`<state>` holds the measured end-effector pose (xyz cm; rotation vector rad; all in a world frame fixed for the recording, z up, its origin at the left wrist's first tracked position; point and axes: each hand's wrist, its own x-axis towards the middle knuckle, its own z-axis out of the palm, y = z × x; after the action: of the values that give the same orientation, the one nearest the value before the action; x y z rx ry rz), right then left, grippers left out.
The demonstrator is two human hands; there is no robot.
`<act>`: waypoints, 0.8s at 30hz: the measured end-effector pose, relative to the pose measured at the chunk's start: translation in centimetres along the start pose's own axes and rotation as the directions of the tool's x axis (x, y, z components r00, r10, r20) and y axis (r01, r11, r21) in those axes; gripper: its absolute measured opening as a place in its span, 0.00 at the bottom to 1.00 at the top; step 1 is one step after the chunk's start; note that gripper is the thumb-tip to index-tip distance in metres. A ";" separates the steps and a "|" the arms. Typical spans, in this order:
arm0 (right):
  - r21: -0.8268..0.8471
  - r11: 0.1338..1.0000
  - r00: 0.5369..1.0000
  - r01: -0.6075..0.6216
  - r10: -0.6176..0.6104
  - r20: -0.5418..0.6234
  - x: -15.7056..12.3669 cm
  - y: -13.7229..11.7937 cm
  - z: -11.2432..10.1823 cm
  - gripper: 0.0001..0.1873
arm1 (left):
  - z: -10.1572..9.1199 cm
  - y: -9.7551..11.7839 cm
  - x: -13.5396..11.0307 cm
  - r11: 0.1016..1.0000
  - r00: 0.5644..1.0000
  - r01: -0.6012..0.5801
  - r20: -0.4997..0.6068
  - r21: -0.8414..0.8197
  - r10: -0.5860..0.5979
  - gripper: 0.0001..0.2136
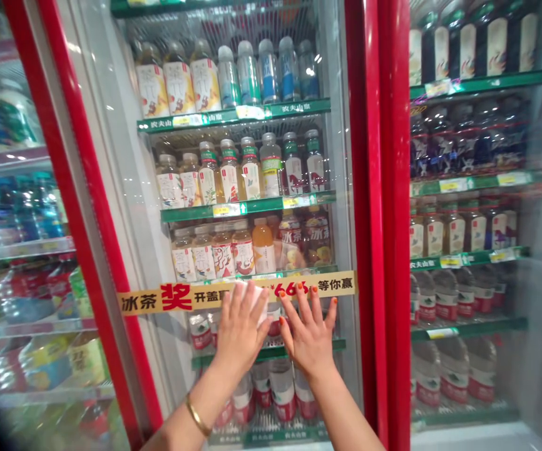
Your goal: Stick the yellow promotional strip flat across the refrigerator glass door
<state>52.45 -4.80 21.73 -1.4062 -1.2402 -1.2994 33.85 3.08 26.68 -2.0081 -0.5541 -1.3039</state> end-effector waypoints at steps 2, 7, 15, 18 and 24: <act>-0.010 0.999 0.999 -0.047 0.047 0.003 -0.5 0.8 -0.3 0.42 | -0.2 0.7 -1.1 0.991 0.991 -0.134 0.014 -0.004 0.134 0.33; -0.043 0.995 0.995 -0.088 0.086 -0.045 -1.6 2.4 0.2 0.45 | -2.0 -3.9 2.0 0.996 0.997 0.063 -0.043 0.057 -0.060 0.34; -0.042 0.992 0.992 -0.122 0.120 -0.032 -1.5 2.4 0.1 0.47 | 0.4 2.9 3.1 0.963 0.962 -0.267 0.052 -0.021 0.268 0.34; -0.039 0.991 0.992 -0.124 0.124 -0.006 -1.6 2.4 0.1 0.46 | -0.2 2.3 0.7 0.968 0.966 -0.248 0.068 -0.028 0.249 0.32; -0.041 0.989 0.990 -0.142 0.141 -0.020 -1.9 2.5 0.3 0.47 | -1.0 -0.4 6.5 0.978 0.978 0.205 -0.035 -0.038 -0.206 0.35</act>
<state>55.06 -5.11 19.88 -1.4824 -1.0869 -1.2433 35.64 2.61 33.00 -1.9902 -0.7420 -1.4806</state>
